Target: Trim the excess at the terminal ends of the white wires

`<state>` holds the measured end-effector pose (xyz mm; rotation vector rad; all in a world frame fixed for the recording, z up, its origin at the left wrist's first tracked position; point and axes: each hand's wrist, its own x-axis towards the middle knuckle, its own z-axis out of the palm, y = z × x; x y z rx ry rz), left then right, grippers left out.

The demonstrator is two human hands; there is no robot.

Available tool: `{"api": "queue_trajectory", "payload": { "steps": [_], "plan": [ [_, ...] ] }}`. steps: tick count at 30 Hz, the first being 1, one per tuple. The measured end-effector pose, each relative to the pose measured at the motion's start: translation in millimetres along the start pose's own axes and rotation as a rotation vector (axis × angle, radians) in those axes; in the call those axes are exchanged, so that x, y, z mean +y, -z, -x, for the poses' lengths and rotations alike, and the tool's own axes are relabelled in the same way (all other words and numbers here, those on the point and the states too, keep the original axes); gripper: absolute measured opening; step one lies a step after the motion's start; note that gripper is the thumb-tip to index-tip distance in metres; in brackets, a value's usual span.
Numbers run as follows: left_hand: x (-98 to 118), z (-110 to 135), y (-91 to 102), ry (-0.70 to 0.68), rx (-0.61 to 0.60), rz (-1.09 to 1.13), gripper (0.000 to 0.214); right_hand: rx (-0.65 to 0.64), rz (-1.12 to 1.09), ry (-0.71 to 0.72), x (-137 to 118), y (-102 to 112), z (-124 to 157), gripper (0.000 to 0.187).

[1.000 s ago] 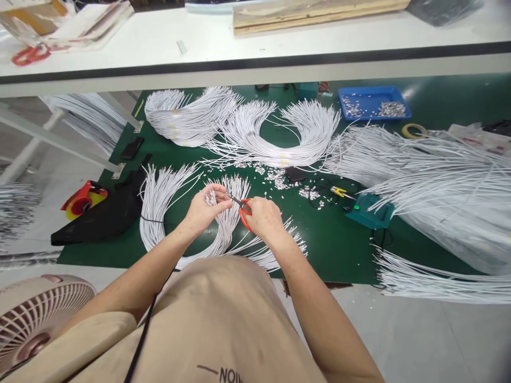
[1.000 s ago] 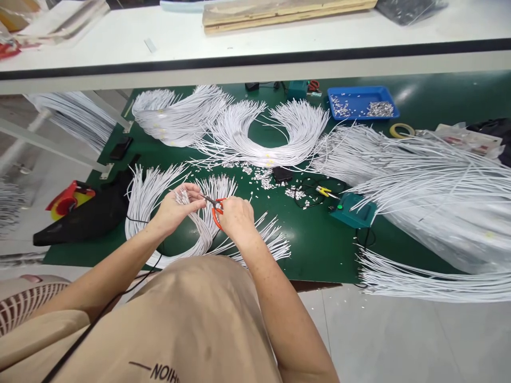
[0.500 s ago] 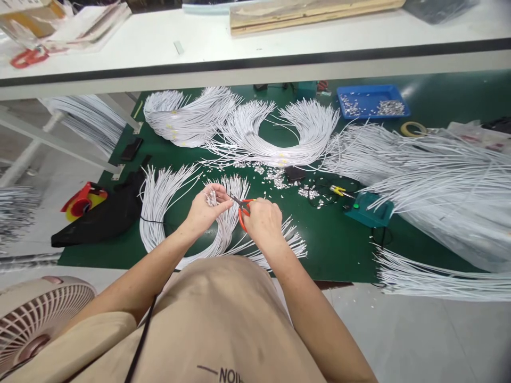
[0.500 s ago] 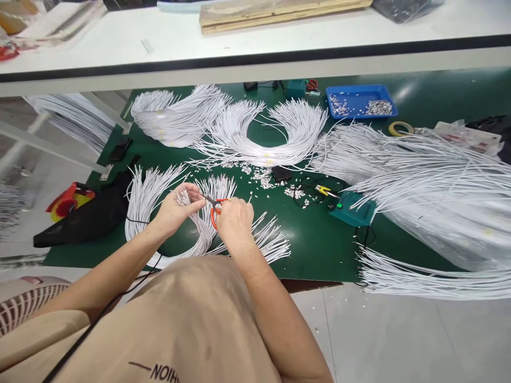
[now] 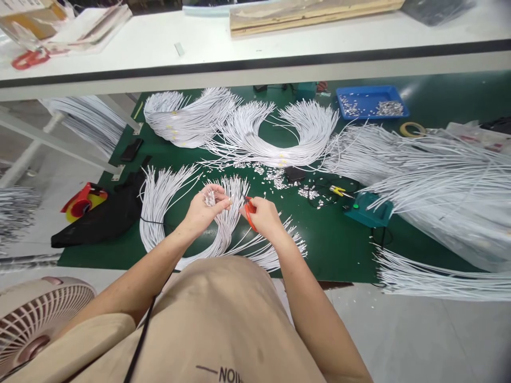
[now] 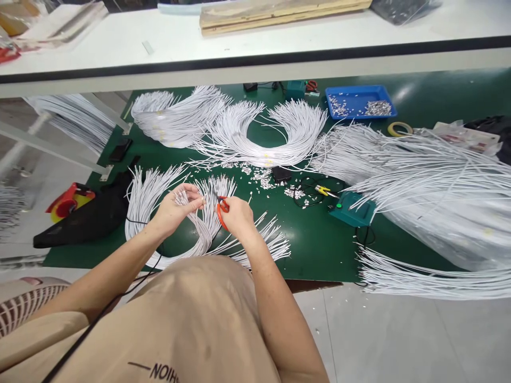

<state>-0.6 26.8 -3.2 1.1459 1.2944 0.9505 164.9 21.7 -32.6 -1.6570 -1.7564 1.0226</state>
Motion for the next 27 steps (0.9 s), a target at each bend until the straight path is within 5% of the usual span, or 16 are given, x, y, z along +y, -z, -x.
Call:
{"api": "queue_trajectory", "payload": {
  "steps": [5,11,17,24,27],
  "plan": [
    [-1,0,-3.4,-0.025,0.003,-0.058,0.034,0.063,-0.677,-0.099,-15,-4,-6,0.025],
    [-2,1,-5.3,-0.047,0.024,-0.088,0.035,0.105,-0.878,-0.244,-24,-9,-6,0.016],
    [-3,1,-5.0,-0.076,0.000,-0.076,0.029,0.109,-1.322,-0.412,-28,-28,-2,0.010],
    [1,0,-0.8,0.054,-0.234,0.085,0.035,0.047,-1.080,-0.234,-22,-27,-7,0.016],
    [3,0,-1.3,0.067,-0.240,0.079,0.038,0.180,-0.762,-0.248,-11,-23,-10,0.028]
  ]
}}
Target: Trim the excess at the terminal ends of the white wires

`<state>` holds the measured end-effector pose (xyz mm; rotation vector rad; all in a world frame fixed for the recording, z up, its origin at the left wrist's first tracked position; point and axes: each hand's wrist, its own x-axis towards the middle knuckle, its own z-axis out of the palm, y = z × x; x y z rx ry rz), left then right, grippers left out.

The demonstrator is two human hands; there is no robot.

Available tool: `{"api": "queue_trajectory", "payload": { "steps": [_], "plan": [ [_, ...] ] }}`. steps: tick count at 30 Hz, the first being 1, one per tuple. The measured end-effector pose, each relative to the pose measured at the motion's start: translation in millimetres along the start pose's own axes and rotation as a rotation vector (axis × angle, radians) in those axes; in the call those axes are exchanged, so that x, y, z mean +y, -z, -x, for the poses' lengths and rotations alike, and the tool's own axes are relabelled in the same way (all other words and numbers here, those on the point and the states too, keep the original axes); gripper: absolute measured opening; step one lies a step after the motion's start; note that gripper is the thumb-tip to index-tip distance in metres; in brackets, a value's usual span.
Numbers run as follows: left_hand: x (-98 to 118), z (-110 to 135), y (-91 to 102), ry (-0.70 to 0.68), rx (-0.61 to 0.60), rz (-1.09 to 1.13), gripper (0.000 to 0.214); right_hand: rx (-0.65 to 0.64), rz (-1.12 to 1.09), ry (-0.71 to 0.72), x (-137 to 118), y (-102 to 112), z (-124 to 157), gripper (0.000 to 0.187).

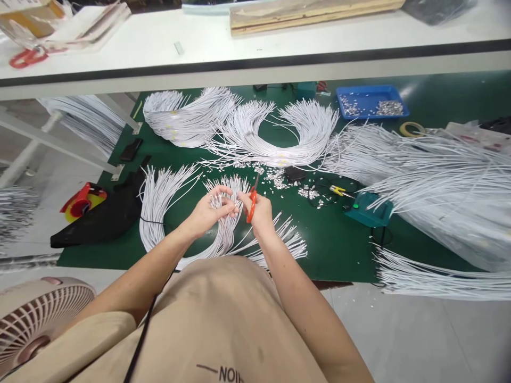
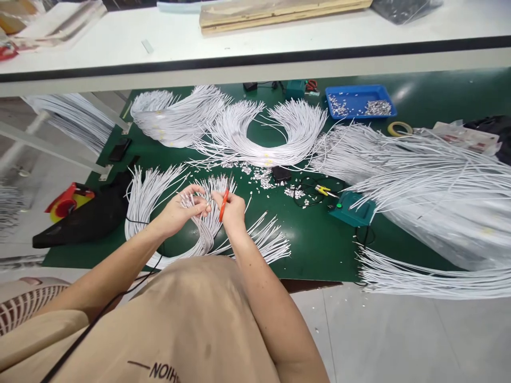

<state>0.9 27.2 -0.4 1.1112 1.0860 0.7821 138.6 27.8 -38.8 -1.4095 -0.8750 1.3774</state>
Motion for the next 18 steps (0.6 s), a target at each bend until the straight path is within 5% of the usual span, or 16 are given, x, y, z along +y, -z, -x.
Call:
{"api": "queue_trajectory", "payload": {
  "steps": [4,10,18],
  "plan": [
    [2,0,0.3,-0.027,0.037,-0.071,0.038,0.106,0.406,0.258,5,13,3,0.029],
    [2,-1,3.7,-0.031,0.064,-0.177,0.038,-0.074,0.940,0.442,7,27,15,0.019],
    [2,1,5.1,-0.026,0.053,-0.170,0.039,-0.103,1.181,0.535,9,29,19,0.011]
  ]
}}
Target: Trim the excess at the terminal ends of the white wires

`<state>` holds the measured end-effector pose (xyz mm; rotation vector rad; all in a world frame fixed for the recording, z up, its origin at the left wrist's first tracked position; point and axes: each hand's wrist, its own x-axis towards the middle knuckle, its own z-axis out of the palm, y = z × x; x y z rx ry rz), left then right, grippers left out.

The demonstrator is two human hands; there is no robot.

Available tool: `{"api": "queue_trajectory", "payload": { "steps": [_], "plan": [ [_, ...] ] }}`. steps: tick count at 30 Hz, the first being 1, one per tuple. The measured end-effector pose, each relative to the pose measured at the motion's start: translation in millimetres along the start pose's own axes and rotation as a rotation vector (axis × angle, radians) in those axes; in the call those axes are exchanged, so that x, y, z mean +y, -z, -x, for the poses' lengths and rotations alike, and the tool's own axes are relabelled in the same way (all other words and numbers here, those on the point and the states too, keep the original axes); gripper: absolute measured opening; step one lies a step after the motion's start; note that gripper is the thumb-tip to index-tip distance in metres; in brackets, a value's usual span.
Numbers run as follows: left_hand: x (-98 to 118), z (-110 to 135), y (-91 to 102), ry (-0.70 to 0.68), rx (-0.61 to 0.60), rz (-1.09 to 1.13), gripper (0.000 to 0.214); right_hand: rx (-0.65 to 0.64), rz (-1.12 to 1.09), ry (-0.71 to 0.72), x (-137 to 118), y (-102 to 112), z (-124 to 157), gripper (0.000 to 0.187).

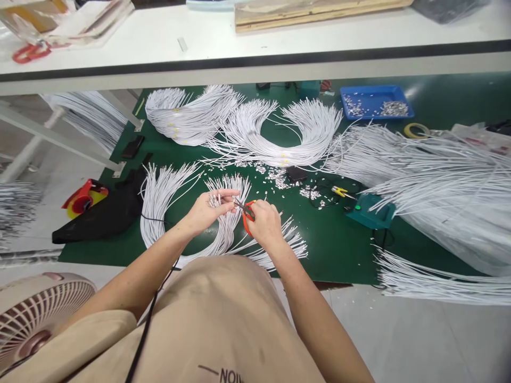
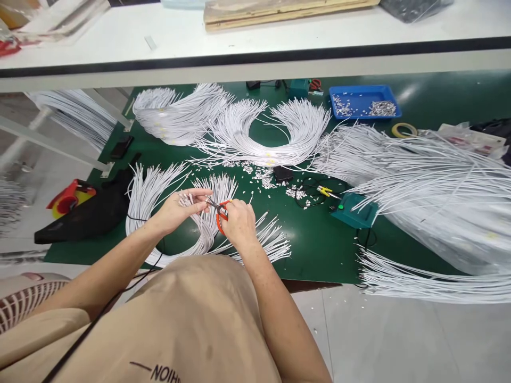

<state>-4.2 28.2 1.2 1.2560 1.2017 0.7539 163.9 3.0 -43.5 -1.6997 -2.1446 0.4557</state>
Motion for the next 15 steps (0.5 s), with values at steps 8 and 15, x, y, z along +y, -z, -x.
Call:
{"api": "queue_trajectory", "payload": {
  "steps": [8,15],
  "plan": [
    [1.2,1.9,-2.2,-0.001,0.012,0.035,0.039,-0.014,-0.002,-0.025,-0.6,-3.4,3.5,0.019],
    [1.5,2.5,-2.5,-0.012,0.007,0.037,0.037,0.013,-0.043,-0.011,-1.0,-2.3,7.5,0.018]
  ]
}}
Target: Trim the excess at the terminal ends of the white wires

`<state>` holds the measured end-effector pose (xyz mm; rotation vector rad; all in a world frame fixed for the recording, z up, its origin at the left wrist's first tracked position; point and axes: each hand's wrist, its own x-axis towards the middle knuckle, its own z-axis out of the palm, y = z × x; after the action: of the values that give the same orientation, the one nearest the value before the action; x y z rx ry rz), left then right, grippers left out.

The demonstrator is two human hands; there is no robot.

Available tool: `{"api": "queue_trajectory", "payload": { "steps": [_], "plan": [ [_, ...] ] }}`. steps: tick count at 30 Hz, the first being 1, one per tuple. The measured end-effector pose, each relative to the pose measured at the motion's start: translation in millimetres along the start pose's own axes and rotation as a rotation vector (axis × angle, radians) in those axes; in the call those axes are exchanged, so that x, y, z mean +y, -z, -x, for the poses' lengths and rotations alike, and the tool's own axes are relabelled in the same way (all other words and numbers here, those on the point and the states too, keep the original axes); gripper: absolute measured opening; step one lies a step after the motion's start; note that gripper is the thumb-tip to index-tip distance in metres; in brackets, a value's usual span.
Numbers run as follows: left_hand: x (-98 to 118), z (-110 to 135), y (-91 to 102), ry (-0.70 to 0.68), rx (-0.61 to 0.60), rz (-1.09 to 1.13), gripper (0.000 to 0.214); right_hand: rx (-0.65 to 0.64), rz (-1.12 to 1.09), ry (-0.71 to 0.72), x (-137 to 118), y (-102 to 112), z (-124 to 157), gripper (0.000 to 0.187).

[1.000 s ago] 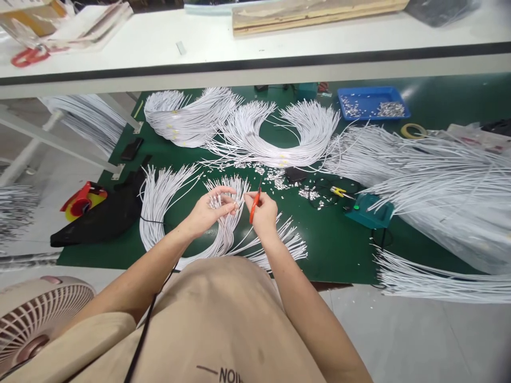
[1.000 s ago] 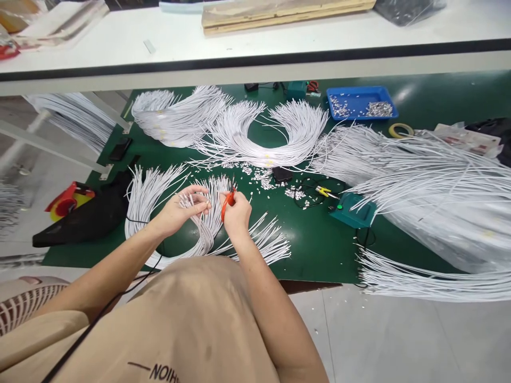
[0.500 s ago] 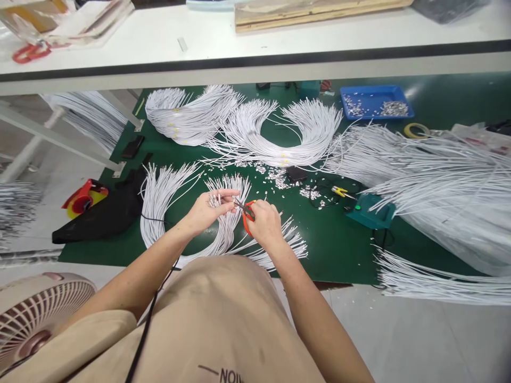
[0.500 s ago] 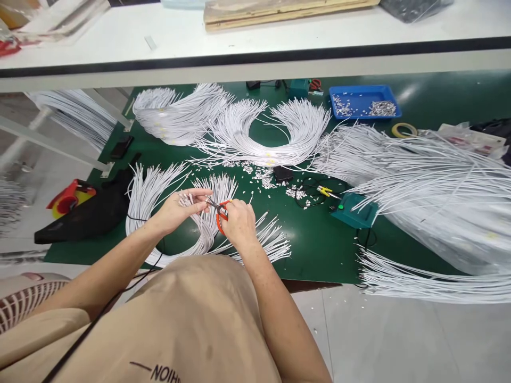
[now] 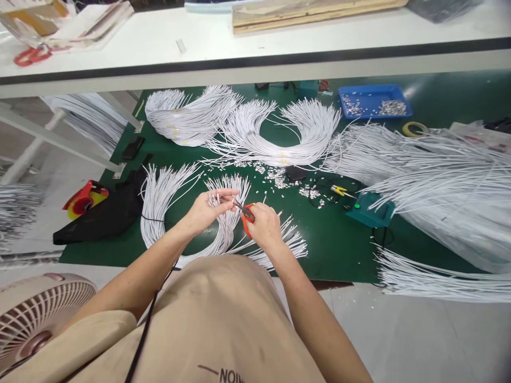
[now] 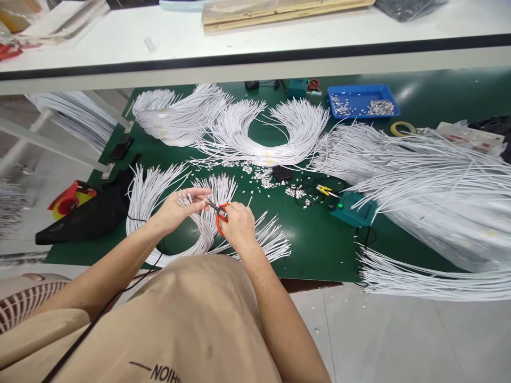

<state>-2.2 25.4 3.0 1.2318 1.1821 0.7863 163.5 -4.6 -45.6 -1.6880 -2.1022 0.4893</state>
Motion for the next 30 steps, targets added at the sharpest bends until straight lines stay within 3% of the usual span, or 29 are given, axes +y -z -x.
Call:
{"api": "queue_trajectory", "payload": {
  "steps": [11,16,19,22,25,30],
  "plan": [
    [2,3,-1.6,0.015,0.013,-0.025,0.040,0.005,0.114,-0.041,-4,3,2,0.023],
    [1,3,-0.3,0.019,0.007,-0.024,0.039,0.029,0.062,-0.047,-2,2,4,0.024],
    [2,3,0.2,0.020,0.004,-0.030,0.039,0.064,-0.179,-0.152,-1,1,1,0.030],
    [4,3,-0.3,0.020,0.001,-0.038,0.038,0.075,-0.639,-0.303,-3,4,-8,0.034],
    [6,4,-1.7,0.006,-0.012,-0.044,0.041,0.013,-1.046,-0.344,-10,12,-18,0.031],
    [7,10,-4.3,-0.025,0.000,-0.049,0.046,-0.054,-1.315,-0.418,-19,19,-20,0.023]
  ]
}}
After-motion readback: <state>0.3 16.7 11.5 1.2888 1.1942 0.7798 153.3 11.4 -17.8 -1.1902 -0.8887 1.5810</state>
